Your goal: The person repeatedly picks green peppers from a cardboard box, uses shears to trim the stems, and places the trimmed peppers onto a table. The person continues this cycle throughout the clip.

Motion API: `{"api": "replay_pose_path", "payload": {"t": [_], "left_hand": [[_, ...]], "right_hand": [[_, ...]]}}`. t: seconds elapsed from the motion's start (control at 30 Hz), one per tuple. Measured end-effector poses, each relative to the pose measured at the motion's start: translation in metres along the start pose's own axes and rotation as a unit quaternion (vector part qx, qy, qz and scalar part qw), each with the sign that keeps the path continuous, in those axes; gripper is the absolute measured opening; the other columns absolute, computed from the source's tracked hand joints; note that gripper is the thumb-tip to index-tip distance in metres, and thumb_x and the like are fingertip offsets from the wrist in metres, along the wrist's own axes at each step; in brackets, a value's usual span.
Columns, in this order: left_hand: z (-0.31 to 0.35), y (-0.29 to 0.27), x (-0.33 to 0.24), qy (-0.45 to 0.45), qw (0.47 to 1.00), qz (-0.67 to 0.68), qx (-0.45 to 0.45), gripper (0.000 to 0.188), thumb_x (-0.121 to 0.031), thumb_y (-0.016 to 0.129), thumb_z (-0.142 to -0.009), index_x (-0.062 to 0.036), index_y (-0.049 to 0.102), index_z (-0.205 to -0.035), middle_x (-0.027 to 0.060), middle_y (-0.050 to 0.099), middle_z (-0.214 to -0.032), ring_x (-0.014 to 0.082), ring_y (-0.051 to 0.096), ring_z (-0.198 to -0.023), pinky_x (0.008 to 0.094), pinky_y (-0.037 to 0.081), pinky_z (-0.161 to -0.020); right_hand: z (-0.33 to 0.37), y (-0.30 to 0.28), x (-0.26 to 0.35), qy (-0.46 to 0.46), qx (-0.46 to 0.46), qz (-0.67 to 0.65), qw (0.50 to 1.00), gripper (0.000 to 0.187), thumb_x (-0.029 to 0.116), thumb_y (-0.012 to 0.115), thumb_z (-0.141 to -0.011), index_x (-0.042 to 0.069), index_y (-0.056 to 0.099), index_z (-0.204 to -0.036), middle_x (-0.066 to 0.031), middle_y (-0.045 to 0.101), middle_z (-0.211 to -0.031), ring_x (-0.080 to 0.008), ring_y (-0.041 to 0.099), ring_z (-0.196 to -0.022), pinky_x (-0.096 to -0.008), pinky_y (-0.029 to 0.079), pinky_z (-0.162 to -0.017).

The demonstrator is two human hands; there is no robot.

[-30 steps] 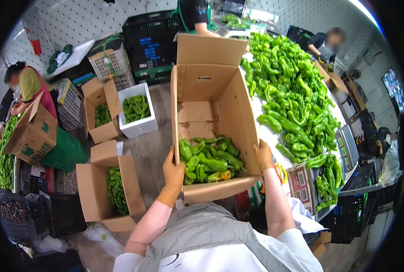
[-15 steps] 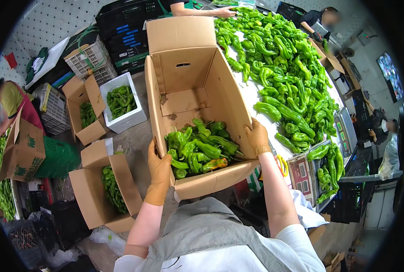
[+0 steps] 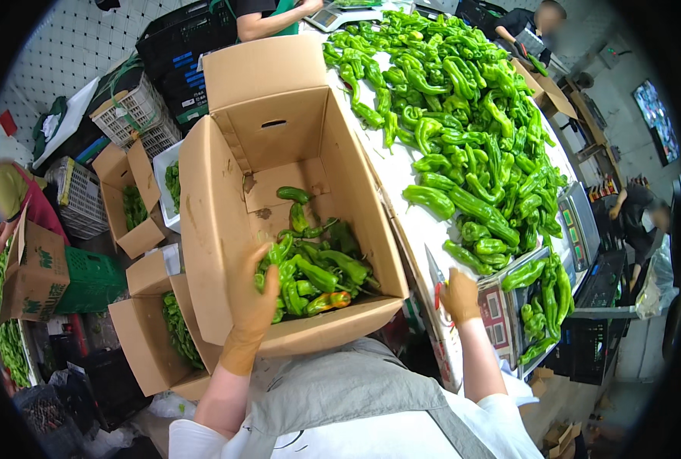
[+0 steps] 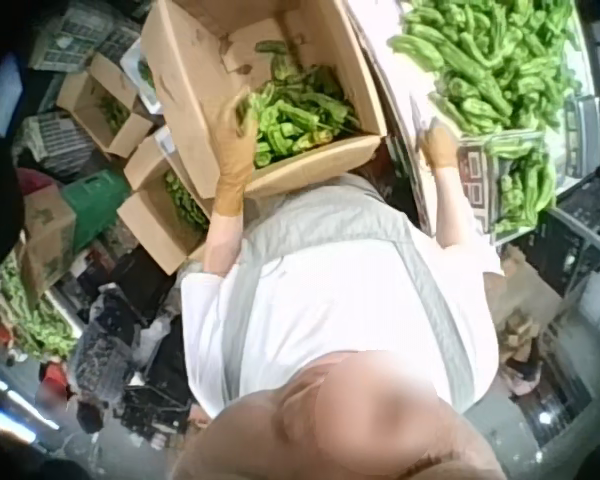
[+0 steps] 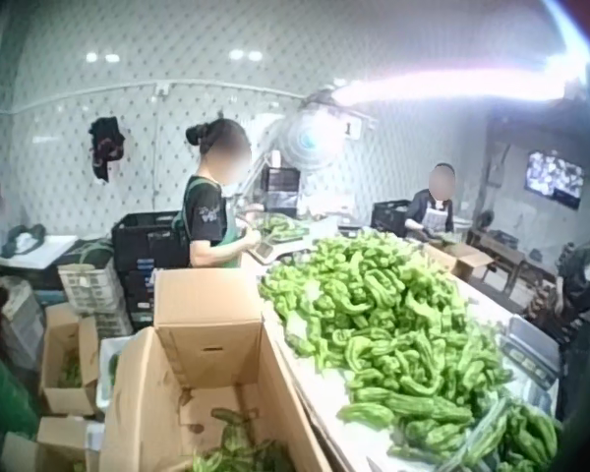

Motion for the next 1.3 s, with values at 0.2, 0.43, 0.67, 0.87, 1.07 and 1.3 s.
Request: {"api": "replay_pose_path", "payload": {"t": [0.2, 0.43, 0.67, 0.87, 1.07, 1.3], "left_hand": [[-0.021, 0.154, 0.015, 0.025, 0.855, -0.214, 0.472, 0.048, -0.007, 0.062, -0.072, -0.0086, 0.055, -0.12, 0.0139, 0.059, -0.111, 0.0327, 0.056, -0.105, 0.0391, 0.042, -0.095], [-0.016, 0.208, 0.05, -0.032, 0.745, -0.354, 0.564, 0.05, -0.006, 0.067, -0.063, -0.0045, 0.056, -0.112, 0.0172, 0.058, -0.11, 0.0307, 0.055, -0.108, 0.0419, 0.041, -0.096], [-0.052, 0.128, -0.028, -0.125, 0.962, 0.116, 0.212, 0.042, -0.007, 0.075, -0.068, -0.0041, 0.055, -0.105, 0.0078, 0.06, -0.093, 0.0169, 0.057, -0.087, 0.0286, 0.046, -0.08], [-0.057, 0.106, -0.063, -0.079, 0.971, 0.206, 0.093, 0.043, -0.016, 0.078, -0.072, -0.0023, 0.055, -0.106, 0.0027, 0.061, -0.089, 0.0107, 0.056, -0.083, 0.0249, 0.046, -0.077], [-0.056, 0.087, -0.058, -0.019, 0.986, 0.164, 0.041, 0.036, -0.013, 0.076, -0.067, -0.0032, 0.059, -0.098, 0.0085, 0.064, -0.088, 0.0192, 0.062, -0.08, 0.0298, 0.048, -0.074], [-0.046, 0.065, -0.058, 0.02, 1.0, 0.018, 0.014, 0.036, -0.01, 0.074, -0.061, -0.0073, 0.062, -0.095, 0.0111, 0.065, -0.086, 0.028, 0.063, -0.078, 0.0334, 0.048, -0.071]], "right_hand": [[0.027, 0.055, -0.049, -0.016, -0.028, -0.145, 0.989, 0.026, 0.005, 0.058, -0.072, 0.002, 0.052, -0.096, -0.0246, 0.06, -0.084, -0.0413, 0.06, -0.082, -0.0457, 0.048, -0.071], [0.029, 0.054, -0.065, 0.115, 0.027, -0.282, 0.952, 0.049, 0.015, 0.067, -0.063, 0.001, 0.048, -0.107, -0.0241, 0.063, -0.09, -0.0396, 0.062, -0.083, -0.0419, 0.049, -0.074], [0.017, 0.019, -0.038, 0.07, 0.031, -0.326, 0.942, 0.037, 0.03, 0.074, -0.066, 0.001, 0.062, -0.086, -0.0125, 0.065, -0.07, -0.0255, 0.064, -0.062, -0.0344, 0.05, -0.059], [0.004, -0.083, 0.039, -0.177, -0.112, -0.279, 0.937, 0.059, 0.047, 0.077, -0.061, 0.002, 0.056, -0.091, -0.0114, 0.057, -0.062, -0.0289, 0.057, -0.055, -0.0371, 0.044, -0.053], [-0.007, -0.098, 0.081, -0.275, -0.2, -0.186, 0.922, 0.056, 0.047, 0.074, -0.062, 0.004, 0.057, -0.092, -0.0125, 0.058, -0.075, -0.0293, 0.057, -0.061, -0.0379, 0.044, -0.053], [0.007, -0.096, 0.098, -0.291, -0.208, -0.145, 0.923, 0.048, 0.052, 0.073, -0.062, 0.009, 0.064, -0.082, -0.009, 0.056, -0.061, -0.0279, 0.057, -0.055, -0.0367, 0.043, -0.05]]}}
Point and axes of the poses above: each hand's wrist, its own z-axis away from the middle knuckle, its own y-axis out of the palm, x = y × z, the point moved 2 cm from there along -z, towards the middle knuckle
